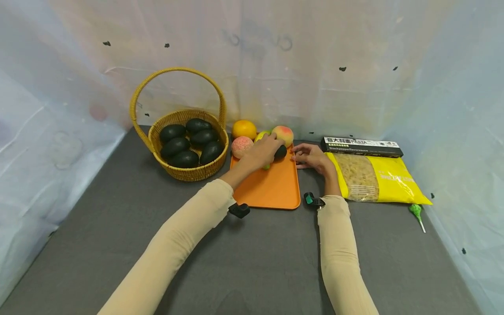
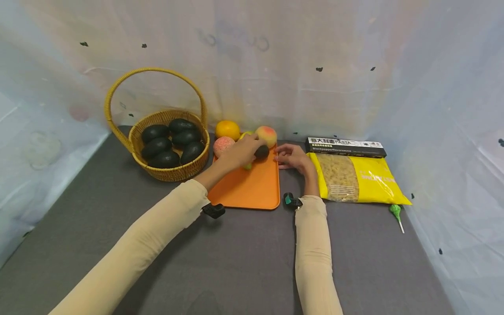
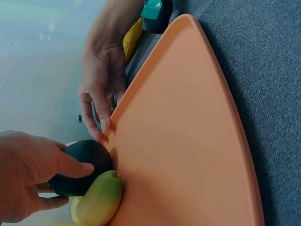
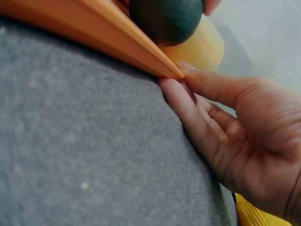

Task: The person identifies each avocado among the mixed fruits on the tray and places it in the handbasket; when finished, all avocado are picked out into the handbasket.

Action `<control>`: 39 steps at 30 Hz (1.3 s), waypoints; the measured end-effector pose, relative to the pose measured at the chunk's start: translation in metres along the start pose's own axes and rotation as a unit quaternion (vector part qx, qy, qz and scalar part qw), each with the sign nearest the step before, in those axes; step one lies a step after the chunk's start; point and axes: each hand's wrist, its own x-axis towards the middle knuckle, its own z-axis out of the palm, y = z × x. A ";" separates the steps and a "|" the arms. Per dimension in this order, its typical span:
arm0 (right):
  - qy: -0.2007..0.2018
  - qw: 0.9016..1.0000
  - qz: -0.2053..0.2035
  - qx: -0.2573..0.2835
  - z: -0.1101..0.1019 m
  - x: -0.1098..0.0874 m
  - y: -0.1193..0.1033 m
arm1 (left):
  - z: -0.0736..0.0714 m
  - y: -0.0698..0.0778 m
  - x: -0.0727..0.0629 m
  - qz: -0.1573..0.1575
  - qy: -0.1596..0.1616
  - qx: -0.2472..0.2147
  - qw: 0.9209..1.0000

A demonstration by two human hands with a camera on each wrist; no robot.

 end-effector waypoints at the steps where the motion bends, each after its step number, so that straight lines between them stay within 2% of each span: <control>1: -0.001 1.000 0.003 0.002 0.001 -0.002 -0.003 | 0.000 0.000 0.001 -0.001 0.004 -0.007 1.000; 8: -0.009 1.000 0.009 -0.004 0.001 -0.009 -0.015 | 0.005 -0.001 0.002 0.003 0.032 -0.029 0.999; 13: -0.005 1.000 0.006 -0.004 -0.002 0.000 -0.006 | 0.003 -0.001 -0.001 0.014 0.054 -0.028 0.998; 19: 0.002 1.000 -0.001 -0.010 -0.002 0.006 0.004 | -0.008 -0.001 -0.006 0.017 0.064 -0.034 0.997; 24: 0.009 1.000 -0.001 -0.013 -0.001 0.005 0.004 | -0.023 -0.001 -0.012 0.010 0.080 -0.052 0.995; 28: 0.008 1.000 0.003 -0.012 0.001 0.000 -0.003 | -0.043 -0.004 -0.022 0.001 0.094 -0.063 0.994; 34: -0.001 0.999 0.020 -0.030 0.006 -0.010 -0.018 | -0.072 -0.020 -0.043 -0.041 0.113 -0.075 0.990; 39: 0.005 0.999 0.027 -0.034 0.005 -0.006 -0.017 | -0.094 -0.038 -0.061 -0.067 0.117 -0.074 0.988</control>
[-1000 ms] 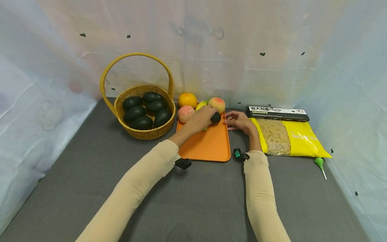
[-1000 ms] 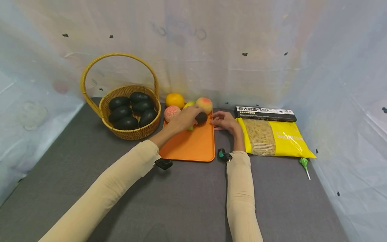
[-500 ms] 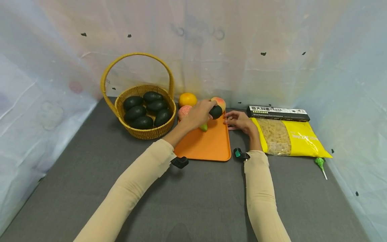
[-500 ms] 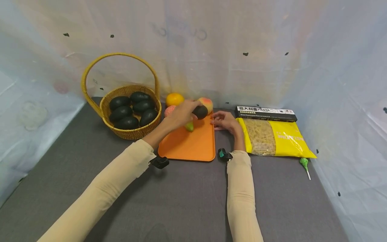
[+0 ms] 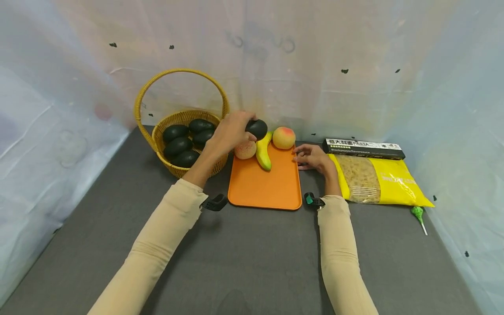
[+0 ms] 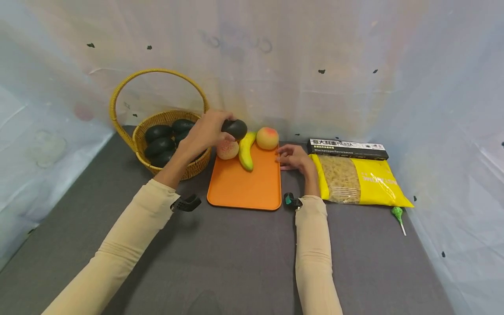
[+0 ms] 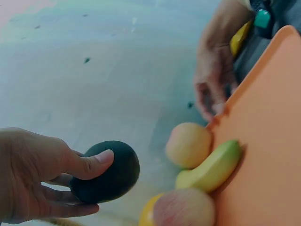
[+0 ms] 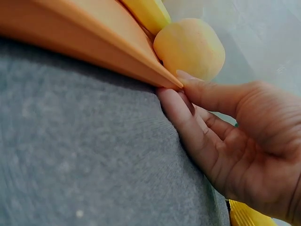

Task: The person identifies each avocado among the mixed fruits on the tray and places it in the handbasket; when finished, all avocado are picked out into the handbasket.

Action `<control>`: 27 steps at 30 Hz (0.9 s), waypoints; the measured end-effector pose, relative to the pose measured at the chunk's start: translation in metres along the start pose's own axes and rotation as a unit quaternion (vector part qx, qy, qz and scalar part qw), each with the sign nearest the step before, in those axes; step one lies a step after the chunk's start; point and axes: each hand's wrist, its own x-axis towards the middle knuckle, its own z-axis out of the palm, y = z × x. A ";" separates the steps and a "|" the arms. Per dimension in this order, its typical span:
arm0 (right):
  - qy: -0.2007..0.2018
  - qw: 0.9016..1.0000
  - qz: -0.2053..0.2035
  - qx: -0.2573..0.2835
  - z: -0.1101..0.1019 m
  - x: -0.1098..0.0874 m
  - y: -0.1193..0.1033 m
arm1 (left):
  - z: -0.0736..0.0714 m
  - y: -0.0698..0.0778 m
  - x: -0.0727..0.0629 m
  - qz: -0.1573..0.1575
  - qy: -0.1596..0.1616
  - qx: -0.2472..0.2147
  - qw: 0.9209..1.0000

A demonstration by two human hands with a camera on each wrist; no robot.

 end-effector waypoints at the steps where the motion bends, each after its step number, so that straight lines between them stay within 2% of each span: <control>1: -0.001 1.000 0.001 0.002 -0.001 0.003 0.002 | -0.005 -0.004 -0.002 -0.008 0.001 -0.001 1.000; 8: 0.004 1.000 0.006 -0.006 -0.001 0.014 0.013 | -0.033 -0.033 -0.022 -0.066 -0.005 -0.012 0.998; 14: 0.012 1.000 0.007 -0.012 -0.005 0.014 0.014 | -0.046 -0.060 -0.036 -0.110 -0.027 -0.009 0.994; 20: 0.002 0.999 0.024 -0.023 -0.013 0.011 0.008 | -0.045 -0.084 -0.043 -0.148 -0.071 0.005 0.986; 27: 0.002 0.999 0.015 -0.031 -0.016 0.015 0.011 | -0.030 -0.108 -0.051 -0.160 -0.079 0.008 0.984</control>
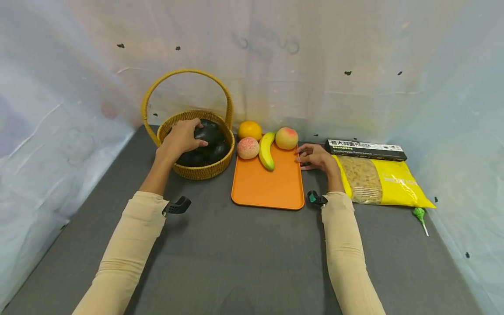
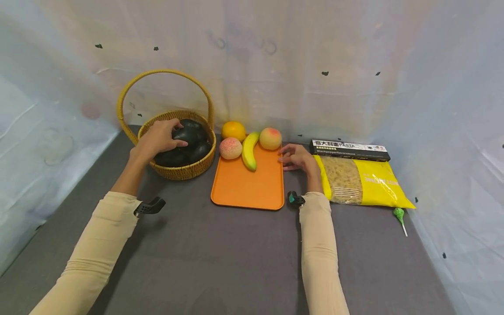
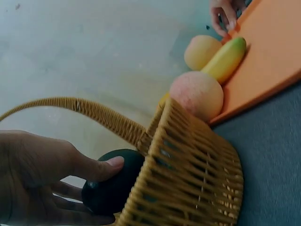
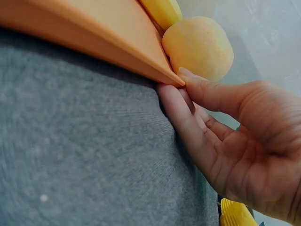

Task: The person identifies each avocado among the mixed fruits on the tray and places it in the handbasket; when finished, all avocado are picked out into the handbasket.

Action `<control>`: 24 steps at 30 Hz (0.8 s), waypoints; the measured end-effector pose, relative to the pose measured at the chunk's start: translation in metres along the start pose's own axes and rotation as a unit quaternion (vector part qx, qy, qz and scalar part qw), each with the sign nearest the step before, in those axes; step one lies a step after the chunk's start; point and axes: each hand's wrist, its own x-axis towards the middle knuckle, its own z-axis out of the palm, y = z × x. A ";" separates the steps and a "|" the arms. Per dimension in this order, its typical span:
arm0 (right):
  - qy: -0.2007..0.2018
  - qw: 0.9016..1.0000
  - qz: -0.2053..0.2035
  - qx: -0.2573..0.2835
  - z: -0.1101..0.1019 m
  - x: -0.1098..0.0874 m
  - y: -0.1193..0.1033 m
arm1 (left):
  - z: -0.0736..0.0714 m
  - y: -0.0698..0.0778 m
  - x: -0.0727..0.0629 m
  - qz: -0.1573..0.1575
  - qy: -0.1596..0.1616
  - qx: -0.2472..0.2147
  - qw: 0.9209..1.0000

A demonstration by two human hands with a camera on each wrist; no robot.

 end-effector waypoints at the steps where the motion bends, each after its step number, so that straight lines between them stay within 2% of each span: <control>1: 0.001 1.000 0.000 0.000 0.001 0.000 0.000 | 0.002 -0.003 0.000 0.001 -0.001 0.002 1.000; 5: 0.001 1.000 0.008 -0.001 0.002 -0.002 0.001 | 0.004 -0.011 -0.002 -0.001 -0.017 0.022 1.000; 10: 0.008 1.000 0.012 0.001 0.000 -0.005 0.002 | 0.005 -0.011 -0.005 -0.007 -0.030 0.040 0.999; 15: 0.008 1.000 0.006 0.010 0.000 -0.006 0.006 | 0.008 -0.011 -0.004 -0.008 -0.037 0.035 0.999; 19: 0.007 1.000 0.006 0.006 0.003 -0.004 0.005 | 0.004 -0.016 -0.002 0.006 -0.053 0.035 0.998; 21: 0.008 1.000 0.002 -0.007 0.006 -0.003 -0.002 | -0.002 -0.017 -0.001 0.017 -0.054 0.048 0.997; 24: -0.018 0.995 -0.028 -0.097 0.013 0.000 -0.019 | -0.015 -0.009 -0.003 0.024 -0.036 0.062 0.997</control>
